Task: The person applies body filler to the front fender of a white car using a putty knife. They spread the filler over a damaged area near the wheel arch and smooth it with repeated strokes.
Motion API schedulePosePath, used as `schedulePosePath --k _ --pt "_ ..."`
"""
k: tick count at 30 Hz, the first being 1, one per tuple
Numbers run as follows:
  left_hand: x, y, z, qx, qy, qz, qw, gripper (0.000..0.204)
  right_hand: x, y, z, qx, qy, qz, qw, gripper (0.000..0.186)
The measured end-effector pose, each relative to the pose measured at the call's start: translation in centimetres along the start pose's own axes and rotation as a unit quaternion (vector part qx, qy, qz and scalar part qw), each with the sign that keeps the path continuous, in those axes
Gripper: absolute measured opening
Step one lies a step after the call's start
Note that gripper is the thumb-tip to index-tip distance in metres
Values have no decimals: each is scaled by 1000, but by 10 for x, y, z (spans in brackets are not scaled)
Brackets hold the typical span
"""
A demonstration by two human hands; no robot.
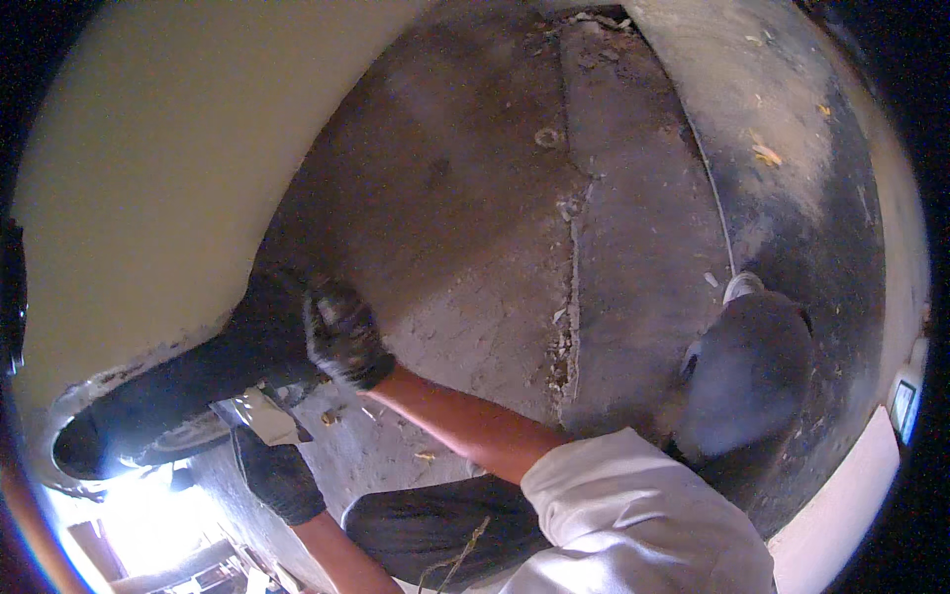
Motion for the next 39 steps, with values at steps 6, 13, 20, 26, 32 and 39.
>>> schedulePosePath --k 6,13,20,26,32,39 --pt "23 -10 24 -14 28 -21 999 41 43 -106 -151 197 -125 165 958 51" --pt "18 -21 42 -15 111 -27 993 39 20 -194 -217 204 211 196 936 39" --pt "35 -17 40 -13 -139 74 987 41 26 -168 -187 120 480 -18 869 47" --pt "40 -20 36 -9 -192 122 974 44 32 -107 -122 24 560 -69 825 49" --pt "20 -16 34 -11 -21 22 999 41 45 -54 -58 -43 535 -80 840 50" --pt "27 -12 32 17 -101 99 990 38 54 -31 -4 47 104 33 993 39"
Point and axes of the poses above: each hand's wrist, its own y-axis away from the middle knuckle, its own z-axis out of the palm, x = y × z, the point moved 1 cm from there along -y, towards the middle knuckle, and after that the axes turned 3 degrees about -z, right-handed, at the moved point
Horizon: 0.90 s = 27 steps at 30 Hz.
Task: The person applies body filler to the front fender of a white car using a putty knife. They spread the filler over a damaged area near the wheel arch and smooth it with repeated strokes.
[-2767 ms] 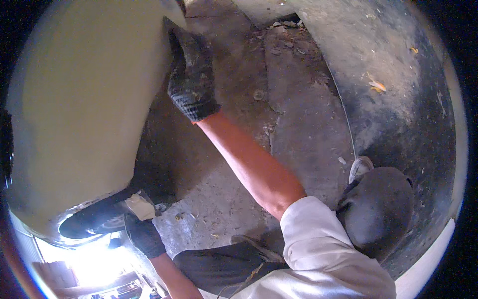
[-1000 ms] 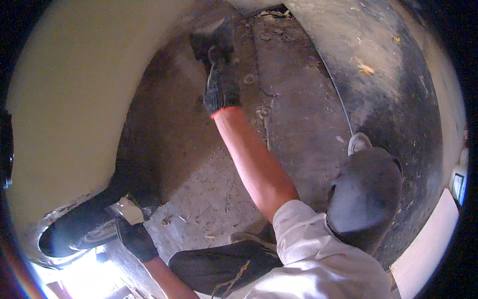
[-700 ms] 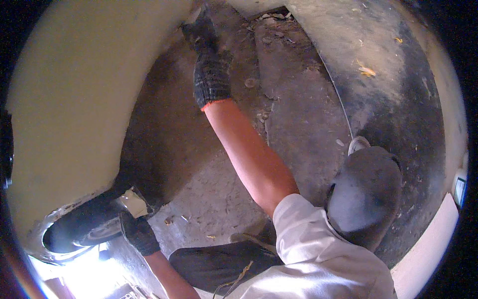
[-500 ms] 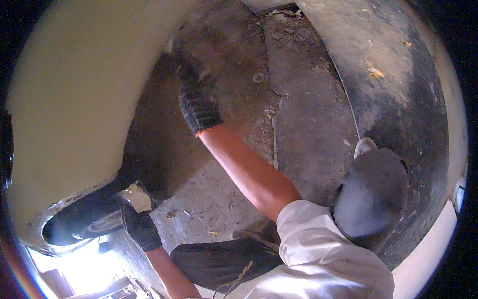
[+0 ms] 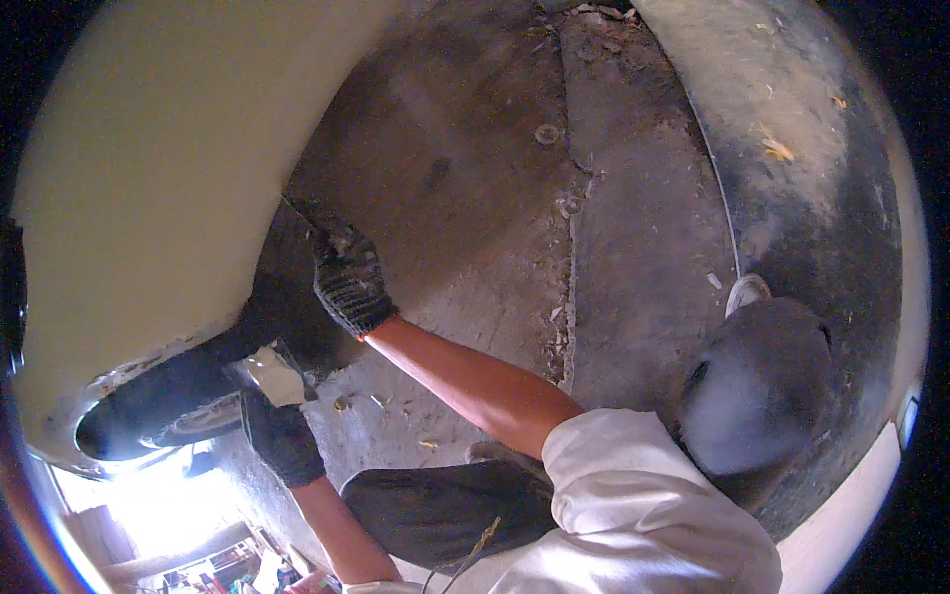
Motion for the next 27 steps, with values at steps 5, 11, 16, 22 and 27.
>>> schedulePosePath --k 5,11,16,22,27 --pt "14 -6 -3 -36 -147 29 988 39 2 24 2 -95 237 -159 954 42" --pt "11 -7 0 -27 -137 25 990 33 -9 44 -37 -157 69 -38 984 29" --pt "10 -1 9 -47 57 -70 995 35 -37 23 -105 -250 -30 -56 966 47" --pt "1 -3 22 25 435 -280 856 39 -67 4 -128 -224 147 -403 875 37" --pt "-21 -8 27 32 80 -79 993 37 -70 -18 -164 -327 222 -355 847 44"
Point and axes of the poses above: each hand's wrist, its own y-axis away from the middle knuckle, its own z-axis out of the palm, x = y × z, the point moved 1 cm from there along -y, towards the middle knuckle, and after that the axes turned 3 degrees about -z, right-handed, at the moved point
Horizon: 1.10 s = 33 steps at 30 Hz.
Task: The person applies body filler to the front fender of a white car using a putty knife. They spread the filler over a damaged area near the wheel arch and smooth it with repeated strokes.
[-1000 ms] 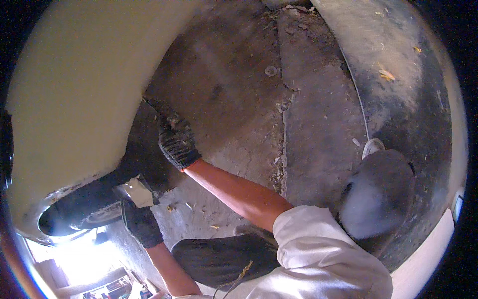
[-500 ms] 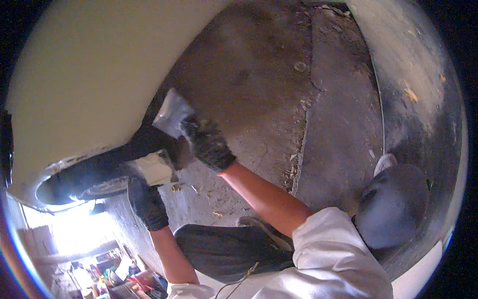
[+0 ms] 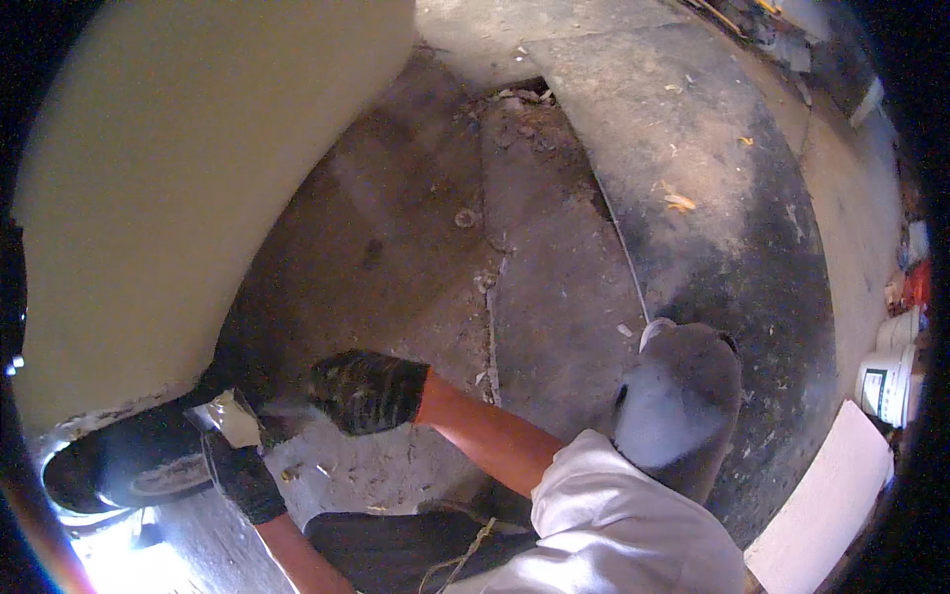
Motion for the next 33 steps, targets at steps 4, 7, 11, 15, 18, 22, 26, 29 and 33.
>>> schedulePosePath --k 4,7,11,15,18,22,26,29,33 --pt "-7 0 10 10 112 -10 994 37 69 9 -65 190 55 188 962 38" --pt "-4 1 19 16 340 -165 926 37 138 -8 -115 340 128 288 886 33" --pt "7 0 23 -13 104 14 994 35 193 -47 -149 407 190 328 831 28" --pt "8 -1 18 2 29 79 996 33 195 -80 -146 487 215 212 819 21" --pt "9 -2 12 -13 -90 124 988 35 176 -88 -134 500 332 178 780 19" --pt "17 -1 10 -7 -56 116 992 39 143 -89 -121 492 208 181 826 27" --pt "27 2 10 -3 -36 121 992 39 98 -99 -96 449 181 190 854 44" --pt "33 1 2 -13 -214 231 949 37 71 -110 -74 409 115 208 881 60" --pt "37 6 -8 -5 -212 245 946 33 43 -121 -44 409 70 193 889 67"
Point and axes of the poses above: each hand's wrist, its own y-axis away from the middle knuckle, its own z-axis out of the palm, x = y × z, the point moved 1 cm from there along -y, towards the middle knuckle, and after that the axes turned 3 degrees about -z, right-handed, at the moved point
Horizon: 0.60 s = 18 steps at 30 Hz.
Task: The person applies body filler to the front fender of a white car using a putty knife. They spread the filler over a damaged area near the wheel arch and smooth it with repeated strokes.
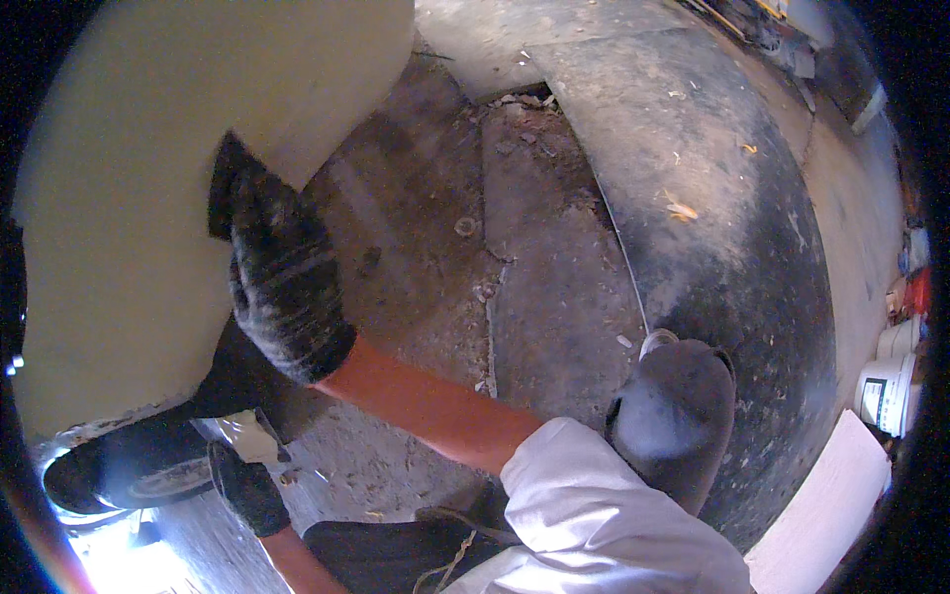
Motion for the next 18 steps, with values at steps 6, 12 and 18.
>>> schedulePosePath --k 6,12,18 --pt "0 3 -7 -1 -28 -9 1000 35 -37 35 32 -29 -64 33 997 67" --pt "-16 16 -13 8 -15 -59 998 48 -59 60 49 -41 -68 -13 997 62" --pt "-27 15 -46 16 86 -220 972 42 -51 71 21 -174 -139 -57 973 58"
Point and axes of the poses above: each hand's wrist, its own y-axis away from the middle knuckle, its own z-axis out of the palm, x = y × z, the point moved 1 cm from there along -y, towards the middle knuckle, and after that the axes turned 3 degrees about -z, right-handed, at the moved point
